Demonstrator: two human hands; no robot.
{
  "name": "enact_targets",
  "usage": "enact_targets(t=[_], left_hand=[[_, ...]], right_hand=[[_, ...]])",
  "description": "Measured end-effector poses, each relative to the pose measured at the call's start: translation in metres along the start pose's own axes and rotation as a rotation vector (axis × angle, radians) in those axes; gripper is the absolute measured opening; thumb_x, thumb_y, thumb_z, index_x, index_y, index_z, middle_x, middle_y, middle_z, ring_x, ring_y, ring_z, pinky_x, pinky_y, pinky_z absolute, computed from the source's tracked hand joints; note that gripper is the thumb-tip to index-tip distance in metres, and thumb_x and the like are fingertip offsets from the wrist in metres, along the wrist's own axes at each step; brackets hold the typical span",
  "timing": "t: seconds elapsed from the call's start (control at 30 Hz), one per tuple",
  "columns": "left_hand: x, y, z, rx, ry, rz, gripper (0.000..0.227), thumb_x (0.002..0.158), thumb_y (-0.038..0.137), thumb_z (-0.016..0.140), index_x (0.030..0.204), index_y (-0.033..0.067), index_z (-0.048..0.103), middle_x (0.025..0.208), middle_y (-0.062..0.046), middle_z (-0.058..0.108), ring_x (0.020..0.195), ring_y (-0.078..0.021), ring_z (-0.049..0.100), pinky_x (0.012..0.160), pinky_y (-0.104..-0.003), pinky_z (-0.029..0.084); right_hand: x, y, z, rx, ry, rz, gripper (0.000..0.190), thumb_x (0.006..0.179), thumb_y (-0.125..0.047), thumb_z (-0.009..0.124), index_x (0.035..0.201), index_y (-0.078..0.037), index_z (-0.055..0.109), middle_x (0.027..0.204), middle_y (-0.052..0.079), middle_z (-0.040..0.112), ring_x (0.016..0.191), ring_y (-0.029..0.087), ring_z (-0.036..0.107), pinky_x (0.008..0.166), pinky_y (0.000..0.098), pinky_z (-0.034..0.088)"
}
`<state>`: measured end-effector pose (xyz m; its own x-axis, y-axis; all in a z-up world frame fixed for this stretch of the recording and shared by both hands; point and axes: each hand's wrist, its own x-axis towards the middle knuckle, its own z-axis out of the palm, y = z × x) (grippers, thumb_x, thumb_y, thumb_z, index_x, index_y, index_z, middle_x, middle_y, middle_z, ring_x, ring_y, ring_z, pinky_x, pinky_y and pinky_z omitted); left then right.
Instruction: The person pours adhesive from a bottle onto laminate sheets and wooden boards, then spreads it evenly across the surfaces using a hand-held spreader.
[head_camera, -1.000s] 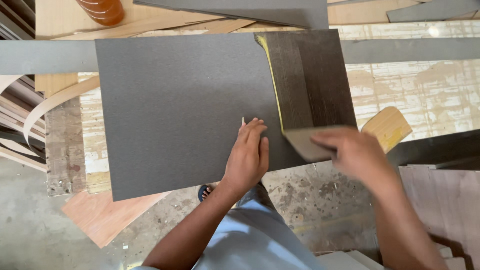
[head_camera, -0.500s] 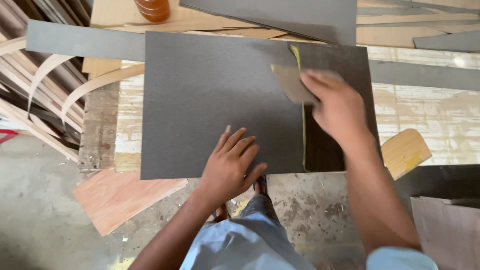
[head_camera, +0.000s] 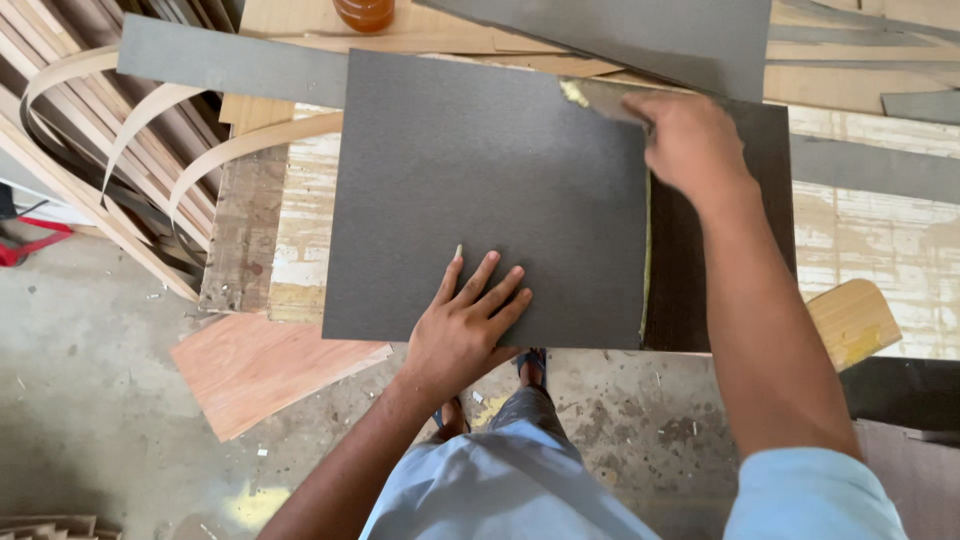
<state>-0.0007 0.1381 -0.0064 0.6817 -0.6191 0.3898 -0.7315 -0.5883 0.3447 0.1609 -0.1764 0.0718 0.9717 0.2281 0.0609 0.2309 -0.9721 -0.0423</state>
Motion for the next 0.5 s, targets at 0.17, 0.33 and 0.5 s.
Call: enact_targets(t=[0.17, 0.33, 0.5], left_hand=[[-0.003, -0.001, 0.003, 0.029, -0.008, -0.001, 0.072, 0.072, 0.051, 0.078, 0.132, 0.0166, 0.064, 0.144, -0.007, 0.057, 0.144, -0.0346, 0.039, 0.119, -0.061, 0.021], [-0.001, 0.002, -0.002, -0.001, -0.018, -0.024, 0.070, 0.072, 0.049, 0.079, 0.133, 0.0164, 0.064, 0.146, -0.007, 0.056, 0.145, -0.0342, 0.038, 0.118, -0.062, 0.020], [-0.003, -0.001, 0.006, 0.030, 0.010, -0.004, 0.073, 0.068, 0.051, 0.082, 0.131, 0.0186, 0.066, 0.144, -0.006, 0.058, 0.143, -0.0338, 0.041, 0.117, -0.061, 0.023]], right_hand=[[-0.003, 0.009, 0.007, 0.003, 0.074, -0.060, 0.052, 0.085, 0.011, 0.059, 0.132, -0.008, 0.072, 0.114, 0.017, 0.074, 0.104, 0.040, 0.068, 0.085, 0.0511, 0.057], [-0.091, -0.085, -0.068, -0.011, -0.322, 0.243, 0.050, 0.077, 0.001, 0.062, 0.117, -0.024, 0.077, 0.107, 0.011, 0.077, 0.095, 0.040, 0.072, 0.082, 0.0547, 0.059], [-0.195, -0.096, -0.047, -0.002, -0.383, 0.195, 0.050, 0.073, -0.002, 0.065, 0.115, -0.029, 0.075, 0.118, -0.007, 0.075, 0.103, 0.030, 0.071, 0.085, 0.0517, 0.060]])
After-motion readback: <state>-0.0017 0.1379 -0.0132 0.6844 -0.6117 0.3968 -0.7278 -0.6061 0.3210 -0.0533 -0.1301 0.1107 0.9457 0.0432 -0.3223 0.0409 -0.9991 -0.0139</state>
